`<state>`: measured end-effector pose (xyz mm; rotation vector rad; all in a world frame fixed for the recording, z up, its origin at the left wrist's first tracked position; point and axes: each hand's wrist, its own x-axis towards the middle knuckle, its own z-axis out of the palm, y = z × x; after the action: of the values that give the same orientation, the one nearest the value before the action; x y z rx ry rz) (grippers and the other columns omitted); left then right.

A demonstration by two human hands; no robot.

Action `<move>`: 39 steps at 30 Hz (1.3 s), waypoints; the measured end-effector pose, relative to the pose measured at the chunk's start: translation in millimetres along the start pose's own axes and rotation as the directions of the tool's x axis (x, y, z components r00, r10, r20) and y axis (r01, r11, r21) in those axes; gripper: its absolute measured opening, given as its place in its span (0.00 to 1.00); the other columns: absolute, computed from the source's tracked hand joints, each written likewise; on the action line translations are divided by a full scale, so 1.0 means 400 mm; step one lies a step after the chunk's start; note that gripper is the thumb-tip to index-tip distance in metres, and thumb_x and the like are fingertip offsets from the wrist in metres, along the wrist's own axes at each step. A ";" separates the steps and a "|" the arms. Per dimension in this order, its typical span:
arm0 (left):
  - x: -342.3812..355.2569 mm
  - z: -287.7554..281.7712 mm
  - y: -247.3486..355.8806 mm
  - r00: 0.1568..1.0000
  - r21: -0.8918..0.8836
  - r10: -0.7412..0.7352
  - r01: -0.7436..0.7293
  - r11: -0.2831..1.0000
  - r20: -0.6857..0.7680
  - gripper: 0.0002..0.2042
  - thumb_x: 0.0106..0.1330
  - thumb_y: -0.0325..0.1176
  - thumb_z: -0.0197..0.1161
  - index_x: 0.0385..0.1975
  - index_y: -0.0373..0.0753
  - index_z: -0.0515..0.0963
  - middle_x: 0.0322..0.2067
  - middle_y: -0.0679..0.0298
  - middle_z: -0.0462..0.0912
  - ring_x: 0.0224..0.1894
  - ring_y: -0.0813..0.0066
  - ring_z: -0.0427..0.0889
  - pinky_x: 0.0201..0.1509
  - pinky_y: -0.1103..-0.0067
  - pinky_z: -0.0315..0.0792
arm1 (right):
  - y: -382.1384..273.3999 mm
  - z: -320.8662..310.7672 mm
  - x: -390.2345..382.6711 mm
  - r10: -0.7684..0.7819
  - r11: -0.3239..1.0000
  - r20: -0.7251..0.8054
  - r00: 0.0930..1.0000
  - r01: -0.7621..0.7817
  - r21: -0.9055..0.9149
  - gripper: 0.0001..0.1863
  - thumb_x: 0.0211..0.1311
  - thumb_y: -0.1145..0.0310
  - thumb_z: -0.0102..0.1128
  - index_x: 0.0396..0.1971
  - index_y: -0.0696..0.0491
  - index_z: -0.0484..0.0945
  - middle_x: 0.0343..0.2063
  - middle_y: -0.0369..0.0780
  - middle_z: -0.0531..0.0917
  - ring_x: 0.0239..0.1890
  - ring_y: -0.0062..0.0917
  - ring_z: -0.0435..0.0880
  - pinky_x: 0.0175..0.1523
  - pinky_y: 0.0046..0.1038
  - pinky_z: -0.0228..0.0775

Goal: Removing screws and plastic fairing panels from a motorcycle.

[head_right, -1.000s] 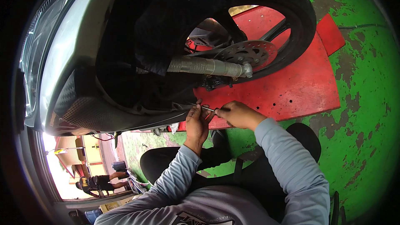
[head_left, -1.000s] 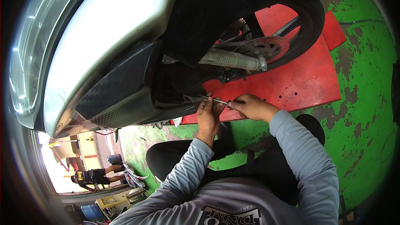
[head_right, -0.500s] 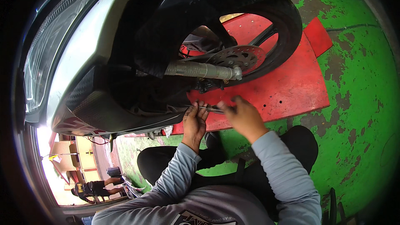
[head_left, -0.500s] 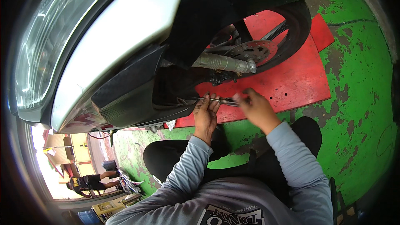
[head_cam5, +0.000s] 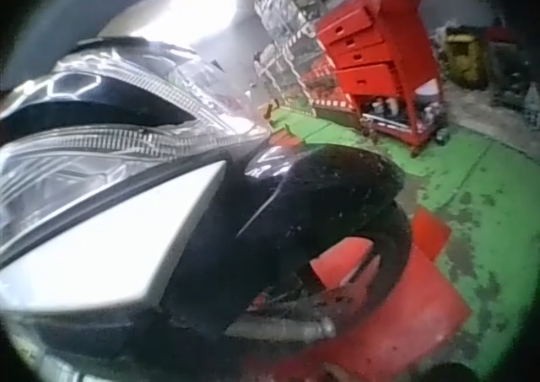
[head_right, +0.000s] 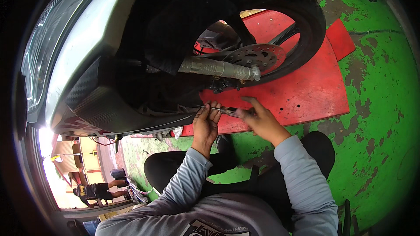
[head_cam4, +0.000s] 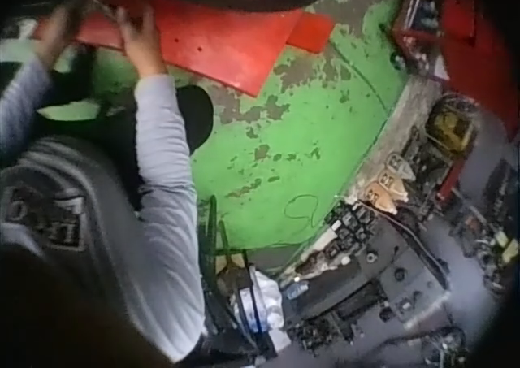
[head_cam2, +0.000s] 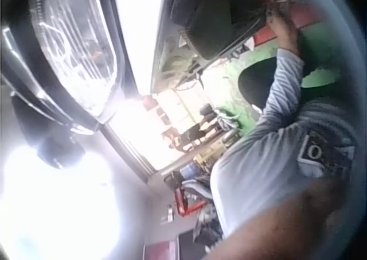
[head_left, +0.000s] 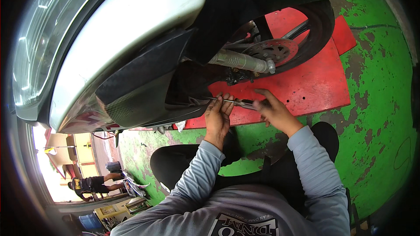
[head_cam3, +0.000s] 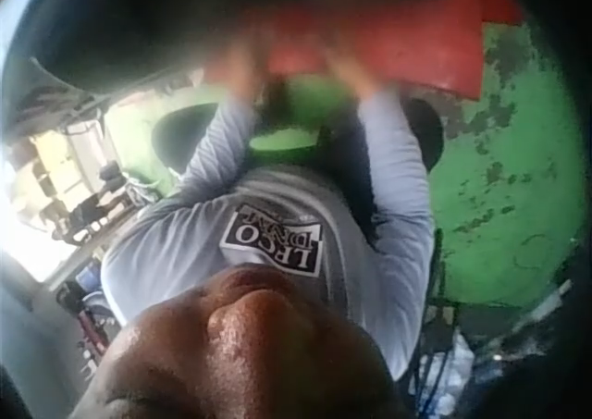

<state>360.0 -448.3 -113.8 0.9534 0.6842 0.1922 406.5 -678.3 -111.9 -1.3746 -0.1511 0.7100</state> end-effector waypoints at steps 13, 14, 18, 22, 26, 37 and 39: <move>0.004 0.018 -0.002 0.999 0.041 0.007 -0.005 0.999 -0.043 0.15 0.76 0.29 0.53 0.57 0.30 0.66 0.54 0.45 0.77 0.58 0.51 0.80 0.61 0.62 0.79 | 0.040 0.016 0.008 -0.541 0.812 -0.070 0.838 0.499 -0.302 0.15 0.72 0.61 0.60 0.49 0.55 0.73 0.29 0.36 0.78 0.30 0.21 0.79 0.28 0.25 0.71; 0.004 0.017 0.000 0.998 0.047 0.007 -0.005 0.999 -0.055 0.15 0.76 0.29 0.53 0.57 0.30 0.66 0.54 0.45 0.77 0.58 0.51 0.80 0.61 0.62 0.79 | 0.032 -0.006 0.009 -0.142 0.982 -0.052 0.989 0.134 -0.134 0.16 0.70 0.62 0.63 0.50 0.55 0.73 0.33 0.37 0.78 0.34 0.22 0.79 0.34 0.26 0.71; 0.006 0.026 0.001 0.996 -0.158 0.010 0.005 0.987 0.093 0.12 0.74 0.32 0.58 0.52 0.35 0.71 0.50 0.51 0.81 0.55 0.55 0.83 0.58 0.65 0.80 | 0.037 -0.024 0.017 0.322 0.928 0.182 0.929 -0.348 0.134 0.19 0.67 0.61 0.66 0.50 0.54 0.72 0.41 0.39 0.78 0.38 0.23 0.78 0.40 0.26 0.72; 0.003 0.030 0.002 0.995 0.137 -0.061 0.072 0.988 -0.085 0.13 0.76 0.30 0.51 0.56 0.34 0.68 0.57 0.45 0.77 0.61 0.52 0.78 0.62 0.65 0.77 | 0.063 0.002 0.023 -0.282 0.941 0.060 0.957 0.289 -0.176 0.21 0.71 0.54 0.61 0.52 0.54 0.72 0.41 0.40 0.80 0.31 0.19 0.77 0.29 0.24 0.71; 0.008 0.014 0.001 0.997 0.216 -0.032 0.045 0.975 -0.064 0.12 0.76 0.30 0.48 0.54 0.34 0.68 0.58 0.44 0.76 0.61 0.51 0.78 0.61 0.64 0.78 | 0.047 -0.013 0.014 -0.186 0.968 0.006 0.983 0.184 -0.168 0.20 0.72 0.55 0.58 0.53 0.53 0.73 0.36 0.40 0.80 0.27 0.20 0.77 0.28 0.26 0.70; -0.139 0.059 0.163 0.934 0.948 -0.215 -0.309 -0.081 0.286 0.19 0.69 0.39 0.59 0.53 0.31 0.76 0.56 0.44 0.78 0.42 0.49 0.86 0.49 0.60 0.79 | 0.054 -0.013 0.027 -0.179 0.942 0.055 0.982 0.187 -0.277 0.15 0.68 0.65 0.63 0.51 0.50 0.73 0.32 0.39 0.79 0.33 0.25 0.80 0.40 0.29 0.73; -0.141 0.078 0.185 0.895 0.843 -0.184 -0.446 -0.301 0.407 0.21 0.63 0.42 0.65 0.49 0.33 0.79 0.55 0.47 0.79 0.46 0.51 0.83 0.51 0.59 0.76 | 0.056 -0.012 0.027 -0.200 0.921 0.094 0.975 0.220 -0.322 0.18 0.67 0.64 0.63 0.53 0.52 0.73 0.38 0.43 0.81 0.41 0.33 0.81 0.47 0.34 0.73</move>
<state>345.8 -451.4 -16.7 2.7688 0.1025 -0.5671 408.8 -675.9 -137.1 -1.6282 -0.4775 0.5606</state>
